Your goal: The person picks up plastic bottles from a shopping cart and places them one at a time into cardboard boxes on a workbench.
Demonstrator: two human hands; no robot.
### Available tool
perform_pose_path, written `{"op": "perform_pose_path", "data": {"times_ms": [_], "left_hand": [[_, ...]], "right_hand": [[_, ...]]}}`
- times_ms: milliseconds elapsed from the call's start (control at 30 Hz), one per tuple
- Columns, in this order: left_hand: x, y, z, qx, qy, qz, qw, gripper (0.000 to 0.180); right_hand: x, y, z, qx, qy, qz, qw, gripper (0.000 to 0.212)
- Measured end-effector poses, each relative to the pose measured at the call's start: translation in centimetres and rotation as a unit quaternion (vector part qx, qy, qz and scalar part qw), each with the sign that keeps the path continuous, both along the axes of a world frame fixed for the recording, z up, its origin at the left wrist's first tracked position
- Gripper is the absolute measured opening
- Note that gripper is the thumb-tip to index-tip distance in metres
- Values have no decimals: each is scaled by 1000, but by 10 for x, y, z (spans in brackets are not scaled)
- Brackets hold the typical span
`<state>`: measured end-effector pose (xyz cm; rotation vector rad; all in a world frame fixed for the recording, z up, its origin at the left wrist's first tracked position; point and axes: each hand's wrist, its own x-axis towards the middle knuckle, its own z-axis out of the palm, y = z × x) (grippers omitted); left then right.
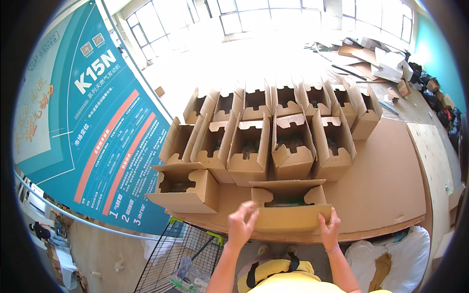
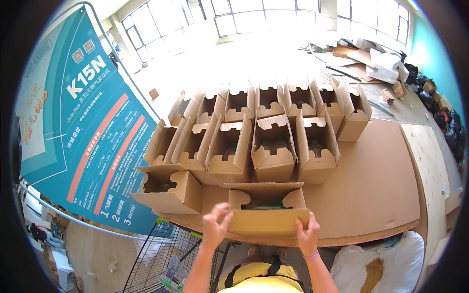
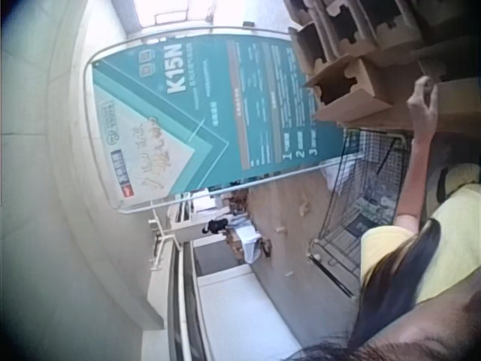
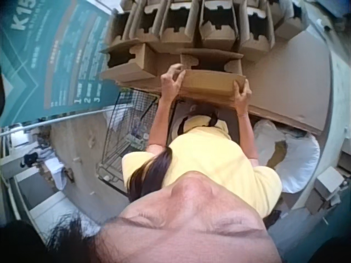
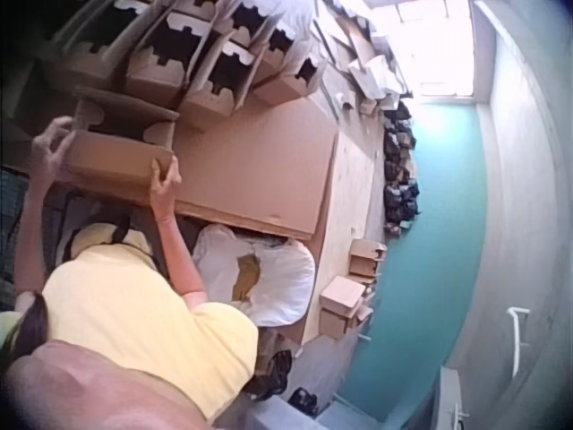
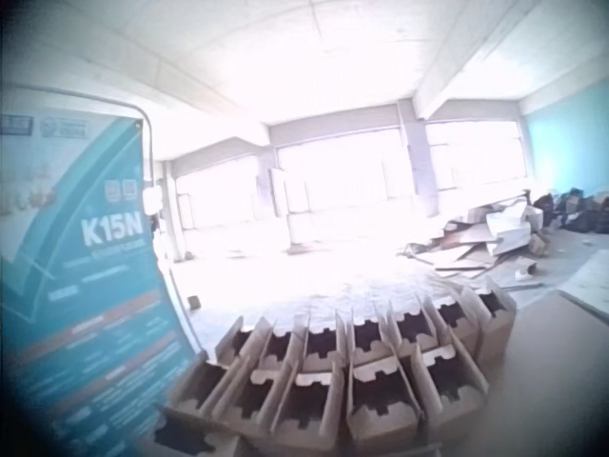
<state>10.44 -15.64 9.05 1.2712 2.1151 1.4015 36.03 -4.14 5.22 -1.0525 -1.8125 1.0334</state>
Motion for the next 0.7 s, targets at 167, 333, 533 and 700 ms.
{"op": "perform_pose_path", "data": {"times_ms": [167,333,533,700], "left_hand": [[-45,59,34,98,176,-58,978,44],[-83,87,17,-121,162,-418,885,68],[-86,68,35,-183,289,-554,759,113],[-91,77,10,-142,338,-540,757,111]], "right_hand": [[-26,2,-5,52,46,-106,992,56],[-30,-12,-27,-31,79,-183,979,54],[-33,-38,-31,-156,176,-252,939,43],[-50,-34,-45,-123,208,-296,924,40]]}}
